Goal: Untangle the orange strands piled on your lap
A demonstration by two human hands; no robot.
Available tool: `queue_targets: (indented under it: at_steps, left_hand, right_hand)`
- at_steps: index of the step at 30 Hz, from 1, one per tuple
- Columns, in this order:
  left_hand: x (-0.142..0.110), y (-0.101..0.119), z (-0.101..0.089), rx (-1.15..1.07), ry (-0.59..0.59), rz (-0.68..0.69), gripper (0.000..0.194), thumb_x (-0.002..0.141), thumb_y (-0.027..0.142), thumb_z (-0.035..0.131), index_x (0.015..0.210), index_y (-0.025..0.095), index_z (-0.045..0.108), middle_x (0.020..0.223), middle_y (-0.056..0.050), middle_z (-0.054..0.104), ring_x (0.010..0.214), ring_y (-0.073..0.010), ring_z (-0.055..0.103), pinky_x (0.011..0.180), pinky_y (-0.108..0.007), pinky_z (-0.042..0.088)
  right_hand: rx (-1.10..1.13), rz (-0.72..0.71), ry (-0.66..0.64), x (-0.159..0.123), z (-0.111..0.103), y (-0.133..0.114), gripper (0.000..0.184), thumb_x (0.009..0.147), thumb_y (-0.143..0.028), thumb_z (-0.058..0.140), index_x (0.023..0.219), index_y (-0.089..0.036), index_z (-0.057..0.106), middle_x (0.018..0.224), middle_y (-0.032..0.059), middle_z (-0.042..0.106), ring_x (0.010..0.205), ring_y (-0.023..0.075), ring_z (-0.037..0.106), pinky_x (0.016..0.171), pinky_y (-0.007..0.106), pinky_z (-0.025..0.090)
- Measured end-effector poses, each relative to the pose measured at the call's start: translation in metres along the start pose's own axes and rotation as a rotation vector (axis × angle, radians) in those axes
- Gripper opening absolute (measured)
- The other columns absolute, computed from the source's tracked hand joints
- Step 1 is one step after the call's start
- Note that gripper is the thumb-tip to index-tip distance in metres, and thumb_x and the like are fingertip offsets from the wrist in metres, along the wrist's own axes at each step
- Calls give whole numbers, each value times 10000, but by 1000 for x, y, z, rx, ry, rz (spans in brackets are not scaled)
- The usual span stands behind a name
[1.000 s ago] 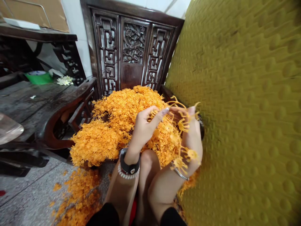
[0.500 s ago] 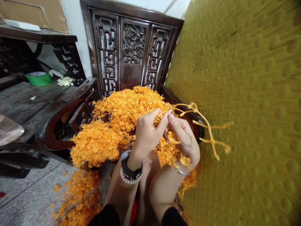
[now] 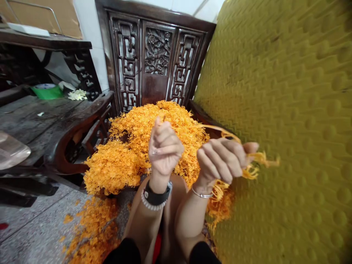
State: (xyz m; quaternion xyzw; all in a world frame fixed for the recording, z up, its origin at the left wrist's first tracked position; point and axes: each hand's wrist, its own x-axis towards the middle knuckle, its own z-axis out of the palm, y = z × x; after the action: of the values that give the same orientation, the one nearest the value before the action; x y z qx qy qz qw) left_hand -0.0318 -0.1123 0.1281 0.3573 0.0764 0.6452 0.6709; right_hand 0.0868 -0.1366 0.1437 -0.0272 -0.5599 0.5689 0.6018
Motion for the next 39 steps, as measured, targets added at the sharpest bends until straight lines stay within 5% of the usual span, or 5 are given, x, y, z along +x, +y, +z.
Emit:
queue_targets:
  at_steps: [7,11,20,30,39]
  left_hand:
    - [7,23,-19,-119,-105,-42,246,877,299,482,669,168,470,554,59,384,358,-13,181,316,-110,288]
    - [3,15,-12,28,-213,-136,154,817,204,563,967,185,591,789,24,508,384,18,246,334,-110,297]
    - [2,-5,-2,447,-283,-69,410,823,581,446,724,185,485,575,61,294,426,-43,240,387,-195,227]
    - [-4,1,8,1000,-338,285,395,633,451,725,795,190,477,730,18,480,655,-117,421,589,-255,351]
    - [0,-9,4,653,-198,318,292,851,351,532,628,175,464,575,41,352,530,-78,335,497,-234,278]
  right_hand:
    - [-308,-128,543,11,-3,-3,401,867,-390,486,526,-190,423,416,-59,421,343,54,414,352,178,324]
    - [-429,-144,599,14,1,6,391,891,-412,417,562,-206,461,503,-27,540,539,106,587,568,247,488]
    - [-393,-132,500,17,10,16,379,884,-453,388,596,-210,433,950,23,678,999,174,610,887,392,468]
    - [-719,-154,606,18,7,21,270,826,-393,542,639,-205,495,604,-37,359,525,78,344,500,228,328]
    - [-608,15,613,11,8,15,343,786,-391,605,584,-198,405,542,-58,283,447,65,216,397,214,214]
